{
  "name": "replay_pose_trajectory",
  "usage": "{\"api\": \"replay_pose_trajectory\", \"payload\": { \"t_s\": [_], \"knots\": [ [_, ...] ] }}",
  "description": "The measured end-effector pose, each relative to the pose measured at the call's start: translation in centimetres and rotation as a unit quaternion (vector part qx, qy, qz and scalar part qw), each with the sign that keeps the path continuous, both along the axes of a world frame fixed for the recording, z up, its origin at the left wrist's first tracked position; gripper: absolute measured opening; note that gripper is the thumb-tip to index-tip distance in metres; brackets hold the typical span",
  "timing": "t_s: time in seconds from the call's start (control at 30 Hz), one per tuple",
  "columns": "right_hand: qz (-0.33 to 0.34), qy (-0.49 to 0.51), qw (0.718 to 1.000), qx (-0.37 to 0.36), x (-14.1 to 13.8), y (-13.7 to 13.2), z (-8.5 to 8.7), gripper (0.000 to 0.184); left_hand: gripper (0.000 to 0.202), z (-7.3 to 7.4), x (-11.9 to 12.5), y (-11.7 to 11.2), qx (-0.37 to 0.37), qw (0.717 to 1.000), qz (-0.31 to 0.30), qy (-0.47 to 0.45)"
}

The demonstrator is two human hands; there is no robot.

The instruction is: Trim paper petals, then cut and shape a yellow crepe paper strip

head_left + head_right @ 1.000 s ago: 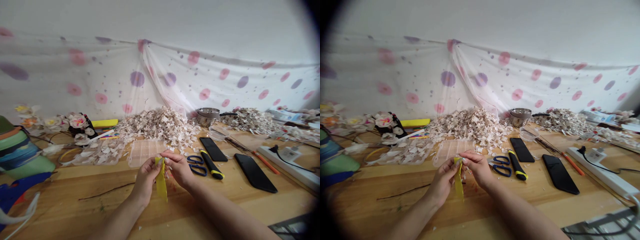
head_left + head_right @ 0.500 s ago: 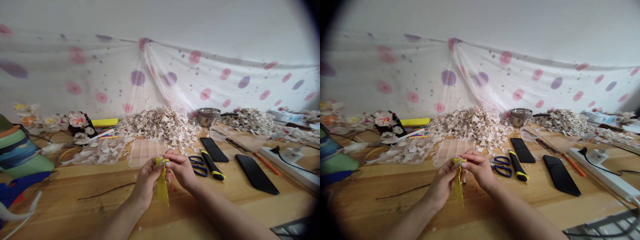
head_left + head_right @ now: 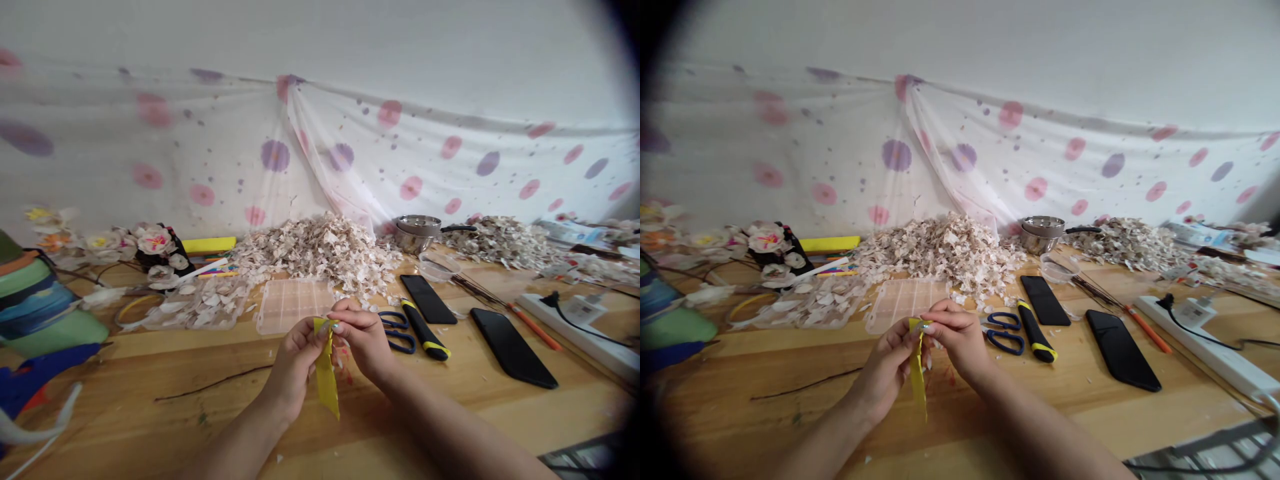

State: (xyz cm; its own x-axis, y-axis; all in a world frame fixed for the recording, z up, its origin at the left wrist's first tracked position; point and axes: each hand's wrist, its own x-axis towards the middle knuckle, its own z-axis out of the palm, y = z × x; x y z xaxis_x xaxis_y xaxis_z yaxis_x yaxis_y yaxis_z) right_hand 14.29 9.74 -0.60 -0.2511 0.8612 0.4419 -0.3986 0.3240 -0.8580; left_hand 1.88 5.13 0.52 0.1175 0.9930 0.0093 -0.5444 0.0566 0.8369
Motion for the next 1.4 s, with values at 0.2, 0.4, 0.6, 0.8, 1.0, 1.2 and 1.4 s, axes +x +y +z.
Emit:
{"api": "replay_pose_trajectory", "payload": {
  "t_s": [0.2,0.4,0.6,0.8,1.0,1.2,1.4],
  "knots": [
    [-0.04,-0.016,0.999,0.019,0.1,-0.1,0.3,0.008,0.024,0.0,0.1,0.0,0.005,1.0,0.002,0.01],
    [-0.051,-0.01,0.998,0.022,-0.1,-0.5,0.5,0.004,0.023,-0.2,0.1,0.0,0.011,0.999,-0.003,0.03],
    [-0.058,-0.023,0.998,0.01,-0.1,-0.3,0.7,0.016,0.028,-0.7,0.0,0.0,0.031,0.994,-0.001,0.105],
    [-0.012,-0.051,0.999,0.003,0.2,0.1,1.1,0.023,0.028,-0.2,0.3,-0.5,0.034,0.992,0.04,0.117],
    [0.019,-0.039,0.998,-0.042,0.2,-0.2,1.4,0.026,0.027,-0.1,0.5,-0.6,0.045,0.992,0.034,0.115],
    [0.032,0.021,0.994,-0.101,0.0,-0.1,1.0,0.026,0.025,-0.2,0.5,-0.8,0.058,0.989,0.047,0.131],
    [0.057,0.059,0.991,-0.102,-0.3,-0.2,0.9,0.026,0.025,-0.4,0.5,-0.9,0.066,0.984,0.048,0.161]
  ]
}}
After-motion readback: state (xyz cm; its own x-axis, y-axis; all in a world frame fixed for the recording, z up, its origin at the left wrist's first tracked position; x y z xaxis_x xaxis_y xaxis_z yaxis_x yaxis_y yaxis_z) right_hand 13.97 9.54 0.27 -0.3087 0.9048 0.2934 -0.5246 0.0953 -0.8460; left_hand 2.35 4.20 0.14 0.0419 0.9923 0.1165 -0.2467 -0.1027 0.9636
